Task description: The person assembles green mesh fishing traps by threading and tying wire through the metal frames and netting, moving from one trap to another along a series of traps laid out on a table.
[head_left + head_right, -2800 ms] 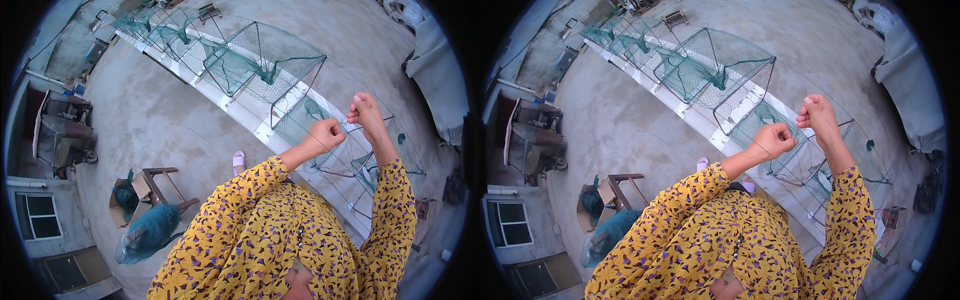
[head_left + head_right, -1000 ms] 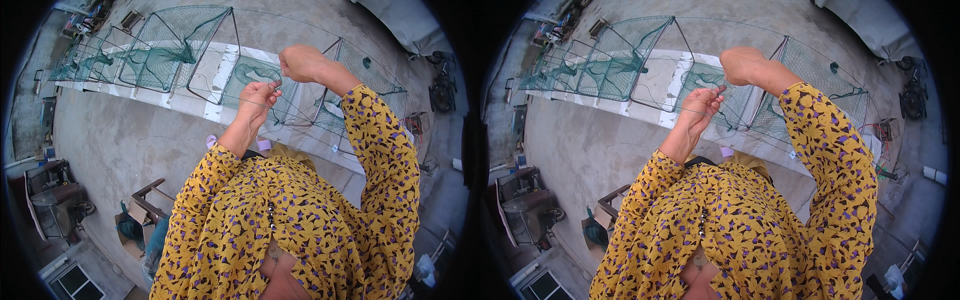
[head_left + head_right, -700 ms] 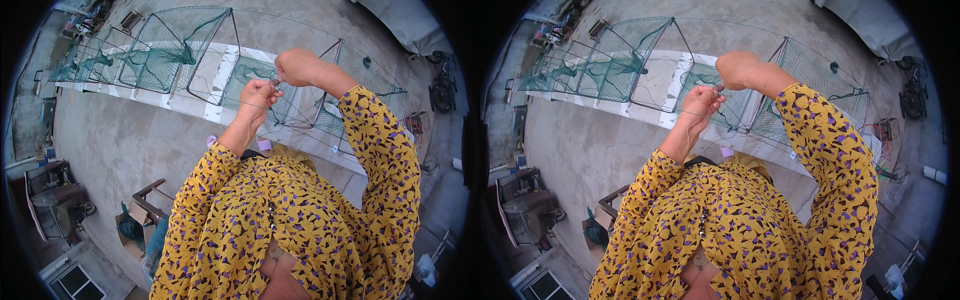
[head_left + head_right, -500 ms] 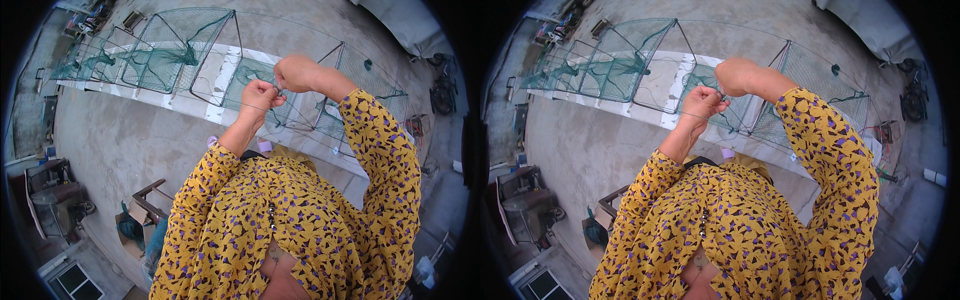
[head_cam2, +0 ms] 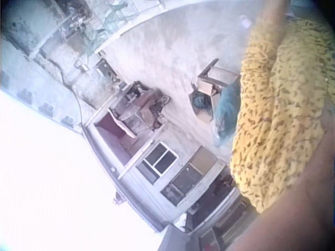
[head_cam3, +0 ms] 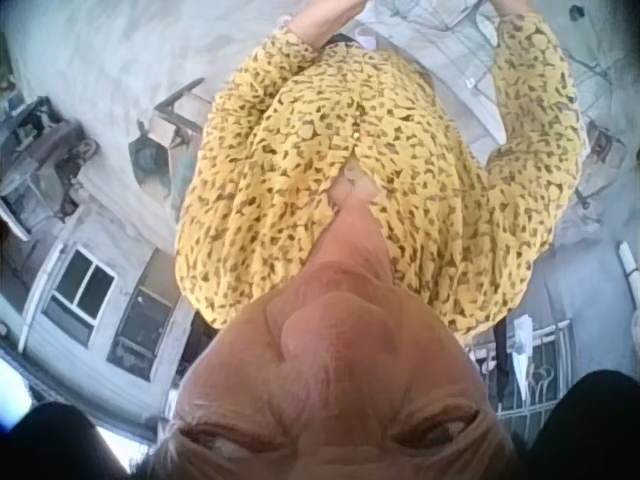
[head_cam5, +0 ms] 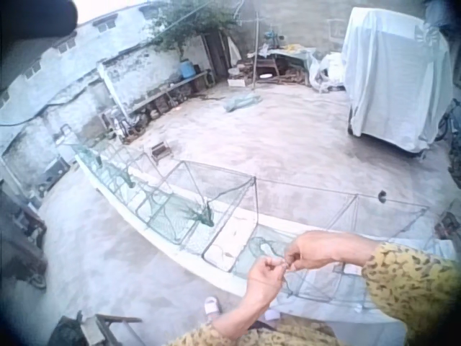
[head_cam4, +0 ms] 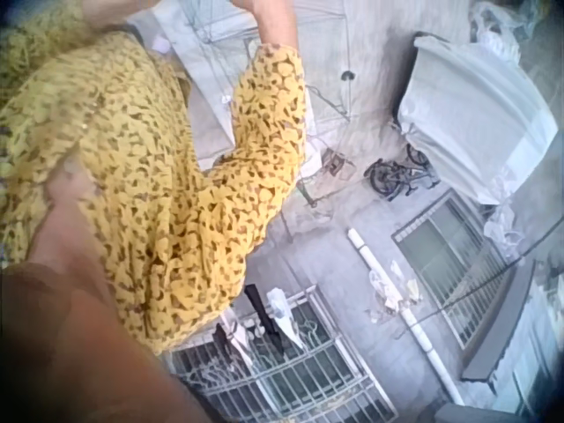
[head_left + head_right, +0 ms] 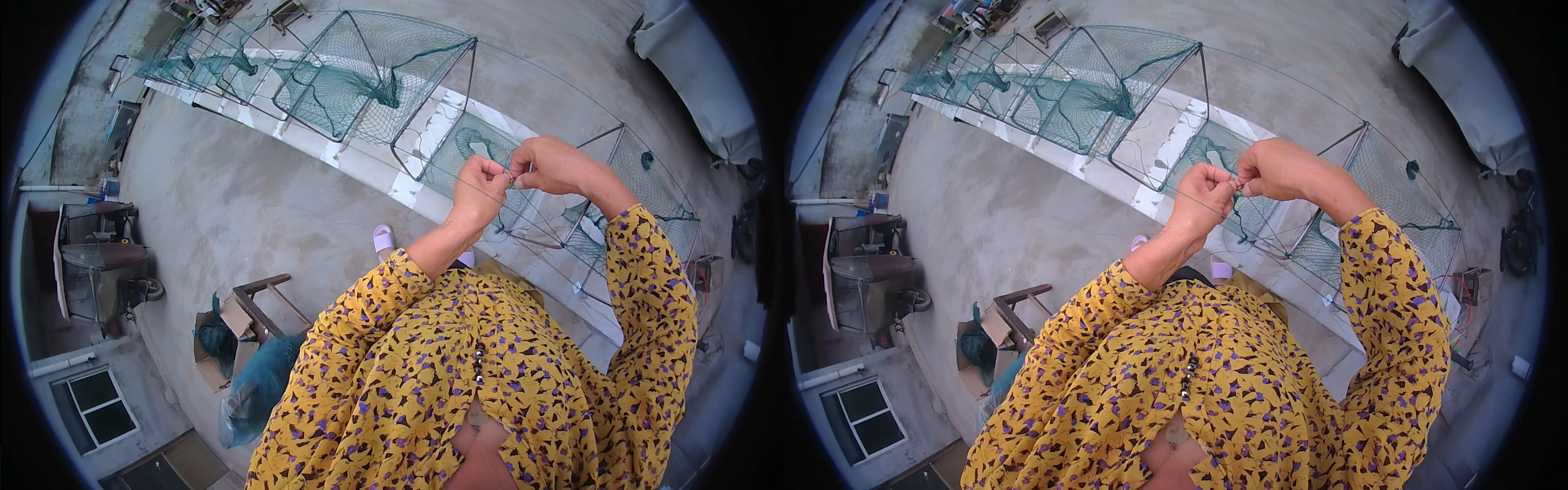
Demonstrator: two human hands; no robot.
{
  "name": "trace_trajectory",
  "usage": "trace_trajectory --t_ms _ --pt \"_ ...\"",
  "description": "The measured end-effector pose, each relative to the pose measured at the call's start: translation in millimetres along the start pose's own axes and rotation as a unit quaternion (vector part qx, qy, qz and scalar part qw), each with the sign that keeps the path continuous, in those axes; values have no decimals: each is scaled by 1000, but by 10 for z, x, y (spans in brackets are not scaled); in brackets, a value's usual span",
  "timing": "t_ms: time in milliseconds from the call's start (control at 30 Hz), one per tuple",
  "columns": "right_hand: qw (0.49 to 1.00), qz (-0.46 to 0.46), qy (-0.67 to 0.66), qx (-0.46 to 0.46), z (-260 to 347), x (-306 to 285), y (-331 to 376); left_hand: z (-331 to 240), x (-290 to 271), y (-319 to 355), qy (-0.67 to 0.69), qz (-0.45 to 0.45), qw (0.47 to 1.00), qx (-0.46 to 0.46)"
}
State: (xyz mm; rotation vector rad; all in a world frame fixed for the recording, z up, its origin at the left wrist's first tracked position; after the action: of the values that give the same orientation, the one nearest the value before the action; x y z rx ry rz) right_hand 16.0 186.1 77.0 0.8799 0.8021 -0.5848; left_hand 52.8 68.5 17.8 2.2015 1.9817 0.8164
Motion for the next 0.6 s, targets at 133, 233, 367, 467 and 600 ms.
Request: trace_trajectory --t_ms 133,233,367,467,600 --pt "992 -111 53 -10 61 -112 137 -14 44 3 114 14 992 -51" --pt "991 -121 63 -12 99 -195 214 9 101 -16 198 30 979 -34" --pt "971 27 -238 16 307 -249 246 -9 106 -22 122 100 987 -33" --pt "951 15 -309 -16 298 -262 232 -6 194 16 87 149 985 -8" --pt "934 -74 -346 46 68 -291 114 72 224 52 88 174 980 25"
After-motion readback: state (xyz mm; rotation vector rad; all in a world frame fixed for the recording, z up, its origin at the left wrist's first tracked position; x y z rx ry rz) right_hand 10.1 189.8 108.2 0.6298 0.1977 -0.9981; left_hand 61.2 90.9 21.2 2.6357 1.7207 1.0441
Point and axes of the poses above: each hand's wrist, its own y-axis away from the middle knuckle, its own x-axis out of the palm, z = x × y, the point moved 5 cm from there along -y, towards the middle knuckle, and after that the axes turned 13 degrees about y, right-handed, at the moved point
